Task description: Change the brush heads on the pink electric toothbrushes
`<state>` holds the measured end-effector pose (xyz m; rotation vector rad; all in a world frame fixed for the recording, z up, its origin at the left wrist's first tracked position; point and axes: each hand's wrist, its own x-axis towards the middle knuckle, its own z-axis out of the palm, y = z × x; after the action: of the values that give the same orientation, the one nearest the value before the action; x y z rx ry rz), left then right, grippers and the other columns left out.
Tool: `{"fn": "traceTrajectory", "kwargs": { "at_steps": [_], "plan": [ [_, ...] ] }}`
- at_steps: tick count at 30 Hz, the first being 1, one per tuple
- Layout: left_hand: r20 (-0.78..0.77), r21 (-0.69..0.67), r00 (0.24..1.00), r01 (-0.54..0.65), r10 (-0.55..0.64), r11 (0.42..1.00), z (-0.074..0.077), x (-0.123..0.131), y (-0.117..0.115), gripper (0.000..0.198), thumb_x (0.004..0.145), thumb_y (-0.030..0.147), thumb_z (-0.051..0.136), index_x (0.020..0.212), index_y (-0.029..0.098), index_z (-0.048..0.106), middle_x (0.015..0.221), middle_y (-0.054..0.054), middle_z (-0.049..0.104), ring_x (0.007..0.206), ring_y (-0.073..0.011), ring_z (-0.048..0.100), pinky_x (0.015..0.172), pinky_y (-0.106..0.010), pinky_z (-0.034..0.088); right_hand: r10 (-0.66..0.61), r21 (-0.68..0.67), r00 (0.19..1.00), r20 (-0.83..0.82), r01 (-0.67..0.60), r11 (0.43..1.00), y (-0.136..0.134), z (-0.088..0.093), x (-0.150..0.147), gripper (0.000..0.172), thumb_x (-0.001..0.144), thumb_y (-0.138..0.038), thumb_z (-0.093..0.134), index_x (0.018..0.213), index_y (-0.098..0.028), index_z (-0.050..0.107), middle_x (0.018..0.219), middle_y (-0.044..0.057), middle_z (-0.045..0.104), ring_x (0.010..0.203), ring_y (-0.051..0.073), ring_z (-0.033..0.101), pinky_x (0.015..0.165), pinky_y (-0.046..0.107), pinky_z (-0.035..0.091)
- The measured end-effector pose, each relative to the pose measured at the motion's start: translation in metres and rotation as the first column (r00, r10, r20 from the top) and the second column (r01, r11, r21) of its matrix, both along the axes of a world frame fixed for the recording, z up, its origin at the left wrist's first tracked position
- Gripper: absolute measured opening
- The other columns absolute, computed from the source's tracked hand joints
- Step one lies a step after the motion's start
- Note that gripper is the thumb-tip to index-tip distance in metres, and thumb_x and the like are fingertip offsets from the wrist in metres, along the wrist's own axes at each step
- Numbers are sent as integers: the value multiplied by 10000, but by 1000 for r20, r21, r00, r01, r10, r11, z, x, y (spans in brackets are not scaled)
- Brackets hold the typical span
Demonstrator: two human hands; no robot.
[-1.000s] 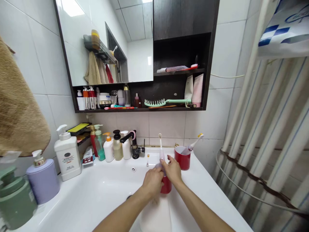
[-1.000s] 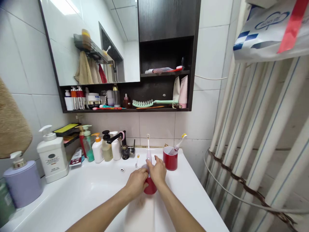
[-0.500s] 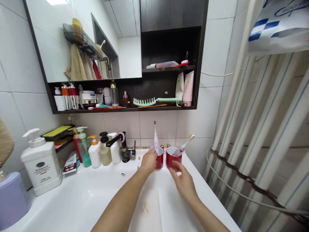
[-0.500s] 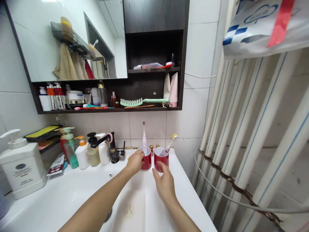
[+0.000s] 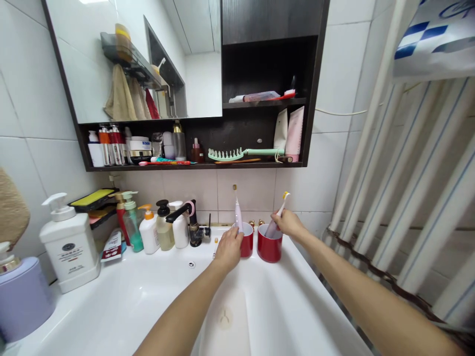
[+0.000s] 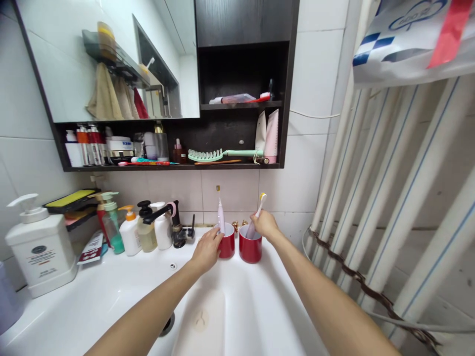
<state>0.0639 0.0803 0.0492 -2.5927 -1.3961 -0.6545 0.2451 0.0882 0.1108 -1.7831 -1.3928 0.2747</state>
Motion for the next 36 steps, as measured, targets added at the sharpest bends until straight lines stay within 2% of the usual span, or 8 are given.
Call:
{"fn": "traceTrajectory", "kwargs": {
  "at_steps": [7,13,16,20,24,27,31,36],
  "plan": [
    [19,-28,1000,-21,21,999,2,3,-1,335,620,86,382,941,175,419,1111,-63,352,1027,-184,306,837,-305,275,-47,-9,999,17,47,999,12,7,4,129,589,-242,450,604,-157,546,549,22,564,511,120,506,444,204,339],
    [59,-58,996,-70,74,996,3,6,-2,338,617,104,406,948,167,423,1159,-74,301,1072,-196,246,863,-306,243,-159,53,987,6,158,986,17,4,4,190,594,-258,488,747,-158,542,677,41,582,657,154,527,557,239,372],
    [73,-101,989,-121,129,988,0,9,3,312,623,143,424,935,158,435,1170,-91,287,1047,-209,286,828,-311,284,-86,58,996,-19,87,995,23,6,7,214,633,-205,481,837,-149,515,723,32,570,673,132,522,594,246,388],
    [71,-133,987,-131,141,982,-3,12,12,253,645,192,426,894,161,459,1161,-84,305,1035,-189,308,809,-280,306,45,27,996,-82,-43,999,35,8,8,249,718,-259,400,929,-137,451,858,35,521,708,113,506,613,298,414],
    [57,-128,991,-116,124,985,-1,9,21,219,658,158,396,864,175,468,1155,-61,313,1027,-175,312,787,-278,321,78,-4,987,-142,-79,997,47,3,3,270,729,-269,380,963,-143,425,937,47,484,766,128,492,638,323,414],
    [43,-125,995,-88,94,988,1,7,25,208,652,140,397,840,180,478,1121,-45,350,995,-156,338,783,-257,321,63,-14,989,-131,-66,998,54,-1,-3,268,727,-268,383,960,-142,428,938,47,484,770,129,491,642,325,413],
    [47,-136,994,-90,97,987,1,12,27,206,653,176,410,846,176,481,1037,-60,414,986,-180,330,789,-286,310,21,8,998,-56,-20,1000,59,-5,-9,258,723,-279,388,934,-142,448,910,40,501,759,125,493,654,328,401],
    [116,-177,987,-86,108,980,1,17,25,259,632,212,446,886,172,466,1012,-68,428,965,-204,343,805,-324,287,-23,64,1000,7,23,998,57,-11,-15,243,679,-261,426,874,-151,521,696,43,579,712,152,521,649,280,365]
  ]
}}
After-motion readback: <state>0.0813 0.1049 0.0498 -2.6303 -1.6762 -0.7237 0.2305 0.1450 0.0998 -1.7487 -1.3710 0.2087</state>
